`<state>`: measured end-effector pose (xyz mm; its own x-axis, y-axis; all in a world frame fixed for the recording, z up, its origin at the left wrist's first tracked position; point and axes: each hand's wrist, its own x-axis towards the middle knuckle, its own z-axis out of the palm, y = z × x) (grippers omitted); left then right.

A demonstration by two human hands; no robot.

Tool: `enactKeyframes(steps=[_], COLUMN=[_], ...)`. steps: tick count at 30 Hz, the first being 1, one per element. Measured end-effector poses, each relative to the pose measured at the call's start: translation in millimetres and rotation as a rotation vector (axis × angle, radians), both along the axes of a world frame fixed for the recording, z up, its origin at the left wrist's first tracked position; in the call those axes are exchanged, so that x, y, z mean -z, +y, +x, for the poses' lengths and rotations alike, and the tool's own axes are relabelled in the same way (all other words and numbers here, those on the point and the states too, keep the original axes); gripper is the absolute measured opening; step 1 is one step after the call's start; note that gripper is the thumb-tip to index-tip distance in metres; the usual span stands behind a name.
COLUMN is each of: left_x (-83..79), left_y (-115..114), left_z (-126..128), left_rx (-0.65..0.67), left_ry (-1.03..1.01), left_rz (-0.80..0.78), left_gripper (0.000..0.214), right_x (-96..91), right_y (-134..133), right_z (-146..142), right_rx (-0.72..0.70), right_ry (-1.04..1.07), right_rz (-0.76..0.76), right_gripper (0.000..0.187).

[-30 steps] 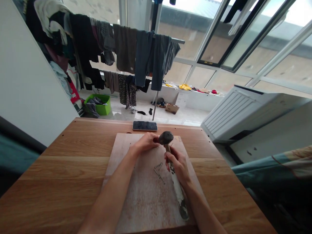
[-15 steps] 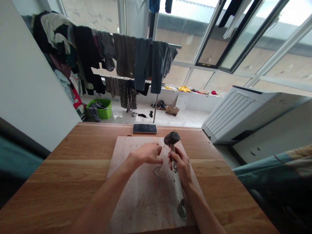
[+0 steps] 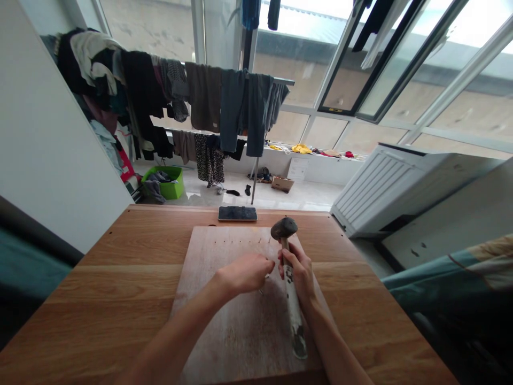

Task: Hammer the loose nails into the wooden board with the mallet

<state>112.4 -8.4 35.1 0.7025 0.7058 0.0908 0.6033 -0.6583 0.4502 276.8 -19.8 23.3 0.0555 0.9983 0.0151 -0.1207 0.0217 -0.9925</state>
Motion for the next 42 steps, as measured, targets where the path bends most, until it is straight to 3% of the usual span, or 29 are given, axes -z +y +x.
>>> enactKeyframes(steps=[5,7,10,13,24,32,42], left_x=[5.5,13.5,27.9,39.2,48.9,51.7,48.6], left_y=[25,38,52,54,52,53,50], left_z=[-20,-28,-35,-37,-37,-36,-37], left_rx=[-0.024,-0.159,-0.41,-0.504,-0.471,-0.503,-0.479], left_ry=[-0.209,-0.386,-0.586,-0.633,-0.548,-0.613,-0.615], left_rz=[-0.175,-0.218,-0.159,-0.116,-0.055,-0.069,-0.085], left_gripper=[0.024,0.023,0.015,0.009,0.012,0.023,0.029], right_x=[1.3,1.7,1.8,0.9,2.2,-18.4,-0.3], right_y=[0,0,0,0,0,4,4], right_z=[0,-1,-1,-2,-5,-23,-36], right_rx=[-0.01,-0.008,-0.011,-0.005,-0.027,-0.146,-0.148], right_ry=[-0.015,-0.008,-0.011,-0.021,-0.06,-0.117,-0.107], right_rz=[-0.009,-0.015,-0.024,-0.023,0.006,0.032,0.027], right_gripper=[0.028,0.028,0.029,0.029,0.029,0.027,0.034])
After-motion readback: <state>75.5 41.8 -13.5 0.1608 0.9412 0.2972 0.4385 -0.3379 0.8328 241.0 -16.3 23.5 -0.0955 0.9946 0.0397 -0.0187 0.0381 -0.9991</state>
